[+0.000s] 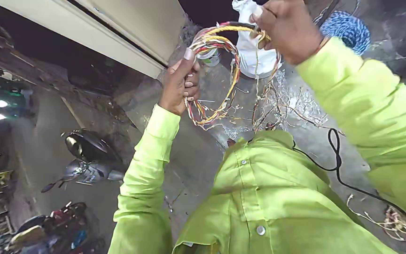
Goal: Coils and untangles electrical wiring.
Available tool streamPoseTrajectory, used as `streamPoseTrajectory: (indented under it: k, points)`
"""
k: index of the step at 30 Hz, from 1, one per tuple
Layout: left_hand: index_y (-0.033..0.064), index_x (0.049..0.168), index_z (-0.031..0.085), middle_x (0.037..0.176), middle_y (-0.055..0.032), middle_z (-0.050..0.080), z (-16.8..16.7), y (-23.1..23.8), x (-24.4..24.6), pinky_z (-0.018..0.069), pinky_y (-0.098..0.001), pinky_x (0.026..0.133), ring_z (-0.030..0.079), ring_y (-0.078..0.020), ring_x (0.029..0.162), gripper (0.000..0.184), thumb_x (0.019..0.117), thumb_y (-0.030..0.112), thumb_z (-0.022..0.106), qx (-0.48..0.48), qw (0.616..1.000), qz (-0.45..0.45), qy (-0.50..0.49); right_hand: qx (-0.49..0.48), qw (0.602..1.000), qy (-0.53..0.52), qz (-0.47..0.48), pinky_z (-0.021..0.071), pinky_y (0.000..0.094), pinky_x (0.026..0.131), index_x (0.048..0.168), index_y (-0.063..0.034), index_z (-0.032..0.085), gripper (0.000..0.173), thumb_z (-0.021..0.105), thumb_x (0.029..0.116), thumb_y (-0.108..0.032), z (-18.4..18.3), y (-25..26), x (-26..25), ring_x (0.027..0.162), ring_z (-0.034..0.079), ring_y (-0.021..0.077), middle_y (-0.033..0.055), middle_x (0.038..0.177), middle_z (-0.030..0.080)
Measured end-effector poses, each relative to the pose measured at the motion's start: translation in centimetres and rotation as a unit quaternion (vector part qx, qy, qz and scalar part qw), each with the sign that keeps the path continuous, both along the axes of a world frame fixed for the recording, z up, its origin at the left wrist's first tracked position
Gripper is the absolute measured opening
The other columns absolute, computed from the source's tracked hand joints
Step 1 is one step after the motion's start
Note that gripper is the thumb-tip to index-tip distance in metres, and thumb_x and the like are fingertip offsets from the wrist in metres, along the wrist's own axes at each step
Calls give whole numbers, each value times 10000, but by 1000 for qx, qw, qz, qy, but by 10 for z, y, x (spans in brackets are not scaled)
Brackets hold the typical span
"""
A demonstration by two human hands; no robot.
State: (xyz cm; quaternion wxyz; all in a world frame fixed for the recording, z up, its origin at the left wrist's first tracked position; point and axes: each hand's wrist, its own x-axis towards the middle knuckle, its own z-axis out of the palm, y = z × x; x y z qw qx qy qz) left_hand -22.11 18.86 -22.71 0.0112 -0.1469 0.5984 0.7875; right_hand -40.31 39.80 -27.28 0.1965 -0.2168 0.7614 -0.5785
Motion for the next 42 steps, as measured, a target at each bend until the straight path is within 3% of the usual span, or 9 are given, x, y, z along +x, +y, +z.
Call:
streamPoseTrajectory:
  k: [2, 4, 8, 19, 23, 26, 30, 33, 42]
  points:
    - [164, 913, 535, 532, 90, 350, 6, 17, -2, 313, -175, 357, 298, -22, 380, 310, 1120, 316, 363, -48, 998, 28, -33, 56, 980, 187, -42, 440, 500, 1079, 1392, -22, 569, 536, 542, 1025, -411, -16, 15, 24, 1268, 560, 324, 221, 1391, 564]
    - [165, 927, 517, 539, 91, 338, 8, 32, -6, 307, -169, 360, 294, -19, 387, 302, 1122, 330, 356, -63, 996, 38, -49, 34, 972, 228, -55, 453, 584, 1017, 1242, 63, 615, 484, 567, 1025, -367, -32, 26, 68, 1189, 576, 440, 318, 1253, 598]
    - [148, 916, 494, 551, 74, 329, -4, 52, -13, 300, -176, 360, 297, -35, 395, 300, 1128, 307, 353, -65, 994, 69, -52, 89, 990, -63, 86, 484, 495, 599, 857, -33, 667, 522, 588, 993, -531, -87, 19, 143, 627, 583, 229, 83, 698, 593]
    - [-1, 1204, 615, 703, 8, 549, -68, 75, 11, 492, -289, 529, 515, -80, 546, 373, 1089, 327, 483, -414, 904, 109, -7, 90, 964, -250, -1, 609, 495, 786, 1133, -29, 745, 285, 617, 1045, -268, -123, -5, 164, 811, 743, 254, 140, 985, 762]
    - [-4, 1119, 624, 709, -37, 586, -84, 89, 20, 521, -317, 587, 565, -109, 588, 349, 1082, 321, 503, -435, 893, 114, -1, 98, 961, -258, -29, 634, 459, 784, 1186, 1, 708, 262, 680, 1002, -183, -130, -9, 158, 811, 756, 257, 169, 1022, 755]
    - [-23, 1297, 598, 874, -161, 681, -81, 103, 25, 572, -415, 687, 654, -212, 713, 377, 1077, 275, 533, -386, 916, 108, -31, 128, 958, -255, -32, 600, 497, 825, 1090, 36, 708, 251, 684, 996, -196, -121, -13, 154, 847, 724, 283, 196, 984, 730]
    - [-62, 1373, 584, 1140, -252, 713, -72, 105, 25, 554, -481, 974, 714, -314, 1043, 400, 1052, 176, 563, -359, 926, 106, -49, 59, 965, -249, -56, 542, 465, 923, 1262, 97, 588, 356, 485, 1082, -192, -144, -26, 163, 1035, 652, 264, 241, 1160, 656]
    - [-17, 1423, 554, 1139, -262, 710, -73, 98, 29, 539, -549, 981, 706, -377, 1067, 454, 1084, 281, 507, -396, 913, 58, -81, 9, 954, -297, -32, 540, 468, 934, 1416, 59, 468, 463, 337, 1124, -276, -164, -22, 165, 1092, 628, 258, 226, 1255, 612]
    - [57, 1297, 623, 1096, -213, 724, -105, 87, 56, 560, -593, 851, 716, -399, 990, 380, 1091, 339, 472, -494, 859, -11, -131, -76, 834, -539, -92, 549, 338, 700, 1048, -179, 488, 373, 208, 1095, -420, -131, -32, 151, 759, 612, 70, -48, 820, 588]
